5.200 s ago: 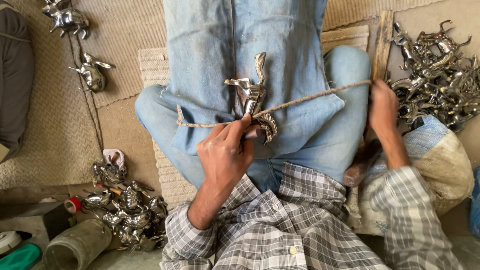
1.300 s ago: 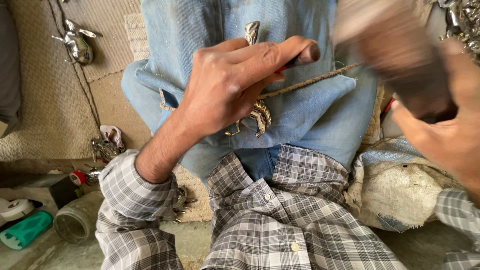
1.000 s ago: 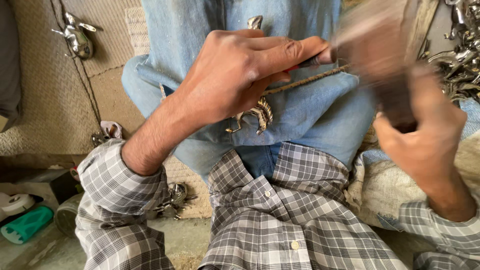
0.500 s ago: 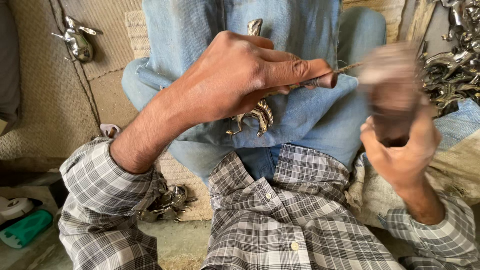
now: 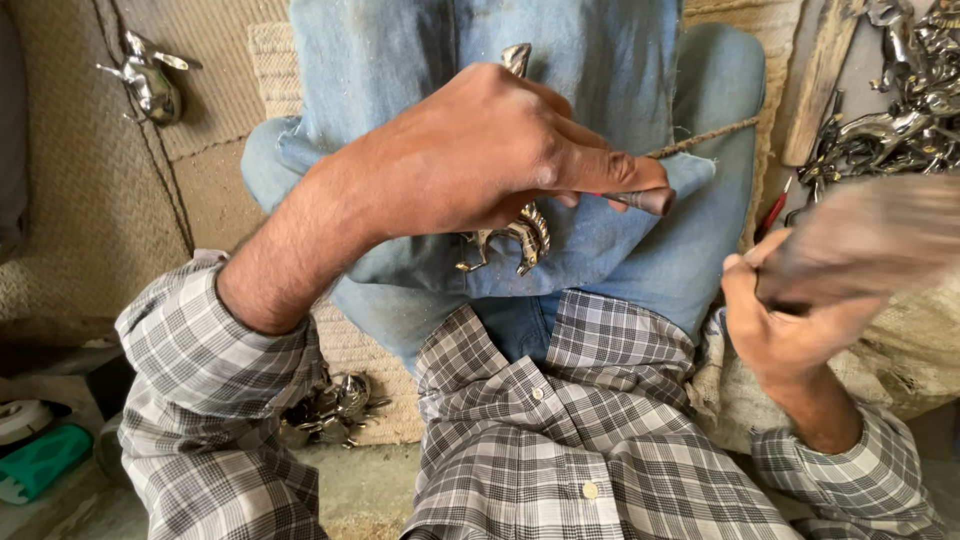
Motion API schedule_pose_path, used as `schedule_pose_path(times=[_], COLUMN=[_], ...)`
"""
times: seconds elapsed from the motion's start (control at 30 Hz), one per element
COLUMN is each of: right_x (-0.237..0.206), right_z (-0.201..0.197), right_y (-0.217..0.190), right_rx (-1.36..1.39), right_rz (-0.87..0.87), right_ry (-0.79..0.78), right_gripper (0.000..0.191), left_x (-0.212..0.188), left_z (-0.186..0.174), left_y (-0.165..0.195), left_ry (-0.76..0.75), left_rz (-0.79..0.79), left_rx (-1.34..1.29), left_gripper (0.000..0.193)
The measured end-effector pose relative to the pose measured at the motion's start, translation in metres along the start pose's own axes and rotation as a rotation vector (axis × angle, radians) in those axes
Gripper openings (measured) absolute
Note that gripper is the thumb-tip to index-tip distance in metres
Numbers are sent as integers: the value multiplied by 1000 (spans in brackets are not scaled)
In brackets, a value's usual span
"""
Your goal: The person sits cross-legged and uses a wooden mallet to repeatedly strike a small metal piece held against a chisel. They adjust the metal piece and chisel position several times while continuing to hammer.
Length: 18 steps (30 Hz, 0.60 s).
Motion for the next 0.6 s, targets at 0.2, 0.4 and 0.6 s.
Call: schedule_pose_path(times=[0.2, 0.4, 0.6], right_x=[11, 50, 87], right_z=[-3, -24, -53], right_y=[-3, -1, -10], right_rx=[196, 55, -247], right_rz=[81, -6, -252], right_ry=[66, -86, -212], right_gripper=[83, 87, 80], left_x=[-13, -43, -46], left_z=[-14, 1, 9], left_y=[2, 3, 3], left_ry=[265, 494, 539], left_rz=[-190, -560, -417], left_rx=[-263, -742, -541], left_gripper=[48, 42, 44])
Point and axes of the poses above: each hand's wrist, its own x-axis towards the middle knuckle, its own z-axis out of the palm, y = z × x, the point moved 3 cm from there along x, towards the middle knuckle, and after that the axes turned 13 degrees about -z, right-handed, at the moved point
